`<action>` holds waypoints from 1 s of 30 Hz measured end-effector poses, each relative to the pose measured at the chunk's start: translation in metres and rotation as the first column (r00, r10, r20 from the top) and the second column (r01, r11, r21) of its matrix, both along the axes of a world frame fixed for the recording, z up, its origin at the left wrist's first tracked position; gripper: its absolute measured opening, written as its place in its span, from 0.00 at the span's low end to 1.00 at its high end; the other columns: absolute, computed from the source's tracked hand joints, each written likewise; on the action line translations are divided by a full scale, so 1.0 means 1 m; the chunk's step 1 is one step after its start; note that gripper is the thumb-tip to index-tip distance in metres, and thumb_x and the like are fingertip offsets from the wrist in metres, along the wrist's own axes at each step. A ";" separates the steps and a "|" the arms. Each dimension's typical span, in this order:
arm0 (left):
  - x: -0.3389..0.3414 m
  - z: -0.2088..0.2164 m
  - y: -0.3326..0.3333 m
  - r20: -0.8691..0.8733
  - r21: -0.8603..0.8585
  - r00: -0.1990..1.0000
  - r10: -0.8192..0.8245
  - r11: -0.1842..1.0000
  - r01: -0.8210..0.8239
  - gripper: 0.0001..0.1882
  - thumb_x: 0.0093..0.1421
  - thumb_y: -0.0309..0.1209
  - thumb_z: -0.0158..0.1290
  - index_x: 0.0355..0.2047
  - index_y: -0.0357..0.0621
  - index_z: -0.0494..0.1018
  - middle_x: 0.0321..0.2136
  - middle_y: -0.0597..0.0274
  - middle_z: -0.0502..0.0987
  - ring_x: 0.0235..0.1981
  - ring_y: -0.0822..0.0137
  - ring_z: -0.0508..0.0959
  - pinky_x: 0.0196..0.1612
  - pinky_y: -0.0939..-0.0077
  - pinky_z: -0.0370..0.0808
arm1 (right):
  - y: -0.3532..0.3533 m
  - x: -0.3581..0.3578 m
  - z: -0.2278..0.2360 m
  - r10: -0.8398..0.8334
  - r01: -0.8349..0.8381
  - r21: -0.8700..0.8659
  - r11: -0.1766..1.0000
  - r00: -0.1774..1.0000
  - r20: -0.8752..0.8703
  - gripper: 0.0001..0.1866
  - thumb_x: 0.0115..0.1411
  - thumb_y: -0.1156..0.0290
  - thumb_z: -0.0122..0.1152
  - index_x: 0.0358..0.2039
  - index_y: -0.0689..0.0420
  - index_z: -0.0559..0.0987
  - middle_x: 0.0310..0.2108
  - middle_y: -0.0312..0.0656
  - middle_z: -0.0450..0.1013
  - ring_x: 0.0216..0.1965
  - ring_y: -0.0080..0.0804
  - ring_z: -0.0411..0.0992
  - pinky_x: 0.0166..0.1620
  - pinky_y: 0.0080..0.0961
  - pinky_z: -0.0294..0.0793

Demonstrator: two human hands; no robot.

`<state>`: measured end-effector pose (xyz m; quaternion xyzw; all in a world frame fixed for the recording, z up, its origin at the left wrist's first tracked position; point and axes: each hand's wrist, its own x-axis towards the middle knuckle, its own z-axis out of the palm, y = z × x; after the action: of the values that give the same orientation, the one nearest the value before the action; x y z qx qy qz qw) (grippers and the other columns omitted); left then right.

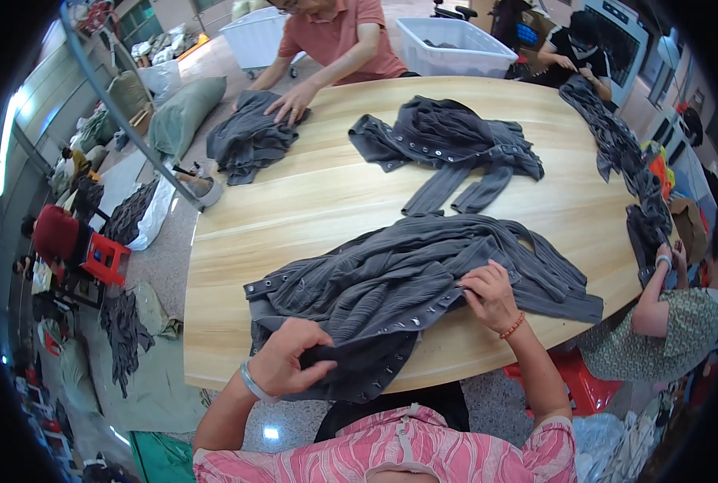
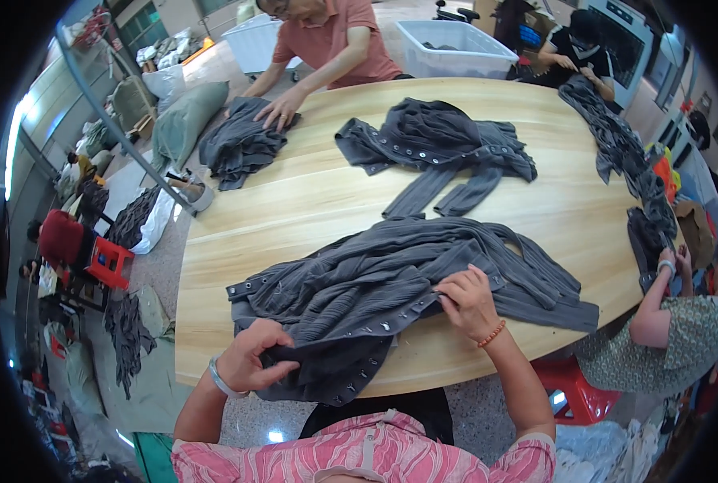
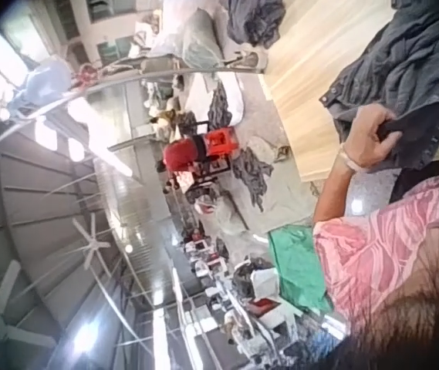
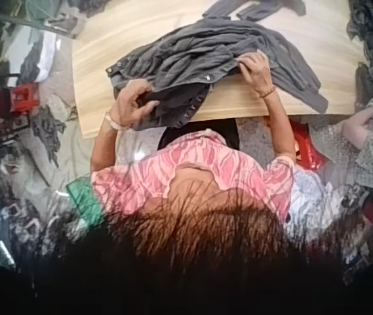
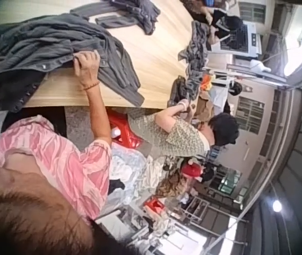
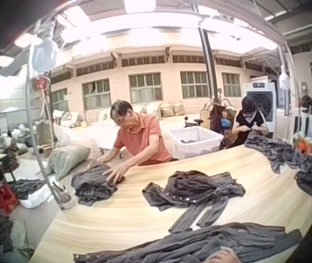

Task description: Inspecting, arranging, and folding grey fabric garments with metal eyelets on a workbench in a factory setting.

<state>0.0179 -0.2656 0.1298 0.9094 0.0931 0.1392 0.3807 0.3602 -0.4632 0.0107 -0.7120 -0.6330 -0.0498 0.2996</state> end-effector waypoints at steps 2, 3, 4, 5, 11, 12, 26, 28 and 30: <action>-0.019 0.001 -0.001 -0.080 -0.037 0.993 -0.090 0.996 0.087 0.14 0.48 0.28 0.64 0.34 0.47 0.73 0.30 0.62 0.74 0.35 0.60 0.74 0.56 0.58 0.64 | -0.009 0.009 0.004 0.023 0.001 0.173 0.985 0.990 -0.138 0.08 0.53 0.78 0.59 0.35 0.58 0.77 0.30 0.42 0.74 0.34 0.41 0.74 0.50 0.35 0.71; -0.032 -0.001 -0.002 -0.132 -0.059 0.983 -0.127 0.991 0.120 0.14 0.48 0.28 0.64 0.34 0.47 0.73 0.30 0.64 0.74 0.36 0.61 0.74 0.60 0.53 0.61 | -0.018 0.001 0.024 -0.028 0.067 0.086 0.994 0.917 -0.397 0.08 0.54 0.80 0.56 0.35 0.61 0.77 0.29 0.43 0.74 0.30 0.37 0.73 0.38 0.26 0.73; -0.038 -0.005 -0.005 -0.153 -0.088 0.983 -0.102 0.992 0.089 0.12 0.49 0.28 0.63 0.32 0.49 0.71 0.29 0.66 0.74 0.36 0.62 0.75 0.64 0.43 0.53 | -0.026 0.001 0.034 0.015 0.069 0.188 0.980 0.912 -0.411 0.07 0.55 0.81 0.55 0.35 0.62 0.77 0.27 0.43 0.73 0.26 0.30 0.72 0.31 0.22 0.70; -0.046 -0.008 -0.006 -0.148 -0.084 0.985 -0.086 0.994 0.075 0.12 0.49 0.28 0.63 0.32 0.49 0.71 0.29 0.66 0.74 0.36 0.62 0.75 0.64 0.43 0.53 | -0.036 0.003 0.049 -0.005 0.079 0.153 0.985 0.903 -0.429 0.07 0.55 0.81 0.55 0.35 0.62 0.77 0.26 0.42 0.74 0.25 0.29 0.73 0.31 0.22 0.71; -0.058 -0.030 0.013 -0.291 0.209 0.938 0.189 0.969 -0.130 0.09 0.51 0.23 0.55 0.32 0.50 0.72 0.27 0.66 0.74 0.36 0.62 0.77 0.64 0.40 0.53 | -0.052 0.013 0.133 0.006 -0.069 -0.123 0.990 0.893 -0.451 0.09 0.47 0.80 0.67 0.32 0.62 0.80 0.27 0.42 0.78 0.29 0.28 0.77 0.33 0.21 0.74; -0.051 -0.026 0.014 -0.265 0.237 0.935 0.237 0.956 -0.175 0.11 0.49 0.21 0.54 0.34 0.47 0.73 0.27 0.62 0.74 0.34 0.58 0.76 0.57 0.49 0.65 | -0.049 0.018 0.139 -0.019 -0.100 -0.231 0.968 0.887 -0.462 0.11 0.47 0.78 0.69 0.33 0.62 0.80 0.28 0.42 0.78 0.29 0.29 0.77 0.33 0.21 0.74; -0.014 -0.083 0.095 0.199 0.796 0.940 0.276 0.514 -0.319 0.10 0.51 0.21 0.55 0.36 0.38 0.75 0.29 0.53 0.72 0.35 0.52 0.74 0.47 0.54 0.70 | 0.006 0.093 0.032 -0.213 0.227 0.012 0.974 0.894 0.393 0.17 0.52 0.77 0.56 0.42 0.49 0.82 0.38 0.34 0.76 0.40 0.34 0.73 0.44 0.32 0.71; -0.014 -0.111 0.092 0.082 0.787 0.964 0.253 0.576 -0.218 0.10 0.53 0.19 0.52 0.37 0.38 0.75 0.31 0.52 0.72 0.38 0.50 0.73 0.50 0.55 0.69 | -0.019 0.101 -0.013 -0.170 0.274 -0.195 0.942 0.888 0.427 0.20 0.54 0.75 0.54 0.47 0.47 0.79 0.49 0.35 0.74 0.49 0.33 0.70 0.55 0.35 0.65; -0.020 -0.122 0.087 0.103 0.757 0.948 0.302 0.594 -0.272 0.11 0.54 0.19 0.51 0.39 0.37 0.75 0.32 0.50 0.72 0.39 0.50 0.73 0.50 0.56 0.69 | -0.033 0.097 -0.023 -0.269 0.324 -0.115 0.939 0.900 0.342 0.21 0.52 0.75 0.57 0.48 0.47 0.78 0.52 0.37 0.72 0.51 0.34 0.69 0.56 0.34 0.64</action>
<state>-0.0024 -0.1787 0.0076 0.9595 0.1774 0.2082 -0.0672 0.4576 -0.4961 -0.0126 -0.8055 -0.5589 -0.1563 0.1200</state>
